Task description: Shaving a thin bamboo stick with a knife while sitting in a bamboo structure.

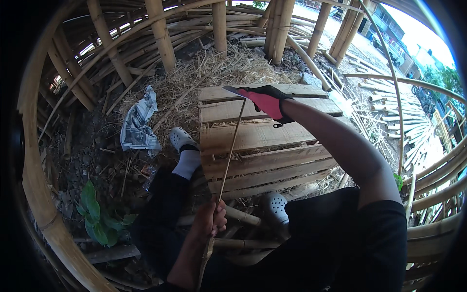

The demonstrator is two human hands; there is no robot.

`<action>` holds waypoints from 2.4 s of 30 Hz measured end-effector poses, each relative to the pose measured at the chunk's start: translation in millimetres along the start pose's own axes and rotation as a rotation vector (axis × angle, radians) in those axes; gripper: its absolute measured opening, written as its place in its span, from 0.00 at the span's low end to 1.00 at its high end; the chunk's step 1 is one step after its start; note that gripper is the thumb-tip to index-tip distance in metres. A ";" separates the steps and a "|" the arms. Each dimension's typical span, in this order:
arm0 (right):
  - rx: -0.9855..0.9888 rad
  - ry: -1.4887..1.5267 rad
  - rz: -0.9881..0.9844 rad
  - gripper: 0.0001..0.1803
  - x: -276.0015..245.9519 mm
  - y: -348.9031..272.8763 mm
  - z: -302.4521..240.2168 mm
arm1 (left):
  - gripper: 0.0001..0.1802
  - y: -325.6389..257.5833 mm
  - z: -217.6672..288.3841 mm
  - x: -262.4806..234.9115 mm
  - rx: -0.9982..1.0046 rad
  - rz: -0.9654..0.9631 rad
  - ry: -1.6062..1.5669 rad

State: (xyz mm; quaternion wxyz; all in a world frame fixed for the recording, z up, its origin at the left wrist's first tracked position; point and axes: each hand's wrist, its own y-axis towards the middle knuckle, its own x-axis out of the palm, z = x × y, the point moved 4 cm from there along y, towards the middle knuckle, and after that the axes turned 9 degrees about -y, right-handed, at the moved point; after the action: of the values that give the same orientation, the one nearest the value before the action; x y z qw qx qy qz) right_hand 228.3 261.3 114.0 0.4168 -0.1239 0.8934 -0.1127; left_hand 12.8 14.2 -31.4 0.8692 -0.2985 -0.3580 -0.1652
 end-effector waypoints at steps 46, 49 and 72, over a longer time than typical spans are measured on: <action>0.069 -0.647 0.430 0.43 14.0 -16.2 -27.6 | 0.20 0.3 10.3 15.6 0.038 0.096 0.079; 0.101 -0.639 0.543 0.42 -18.5 -4.0 -23.4 | 0.21 3.0 12.9 21.8 0.093 0.101 0.092; 0.035 -0.766 0.402 0.34 28.6 -15.5 -14.9 | 0.20 9.7 12.6 14.0 0.023 0.077 0.040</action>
State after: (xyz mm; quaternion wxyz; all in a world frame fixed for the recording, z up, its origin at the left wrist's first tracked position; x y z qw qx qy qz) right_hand 201.0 239.1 107.5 0.7341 0.0269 0.6785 0.0099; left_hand 20.6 28.6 -18.1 0.8851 -0.2988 -0.3307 -0.1337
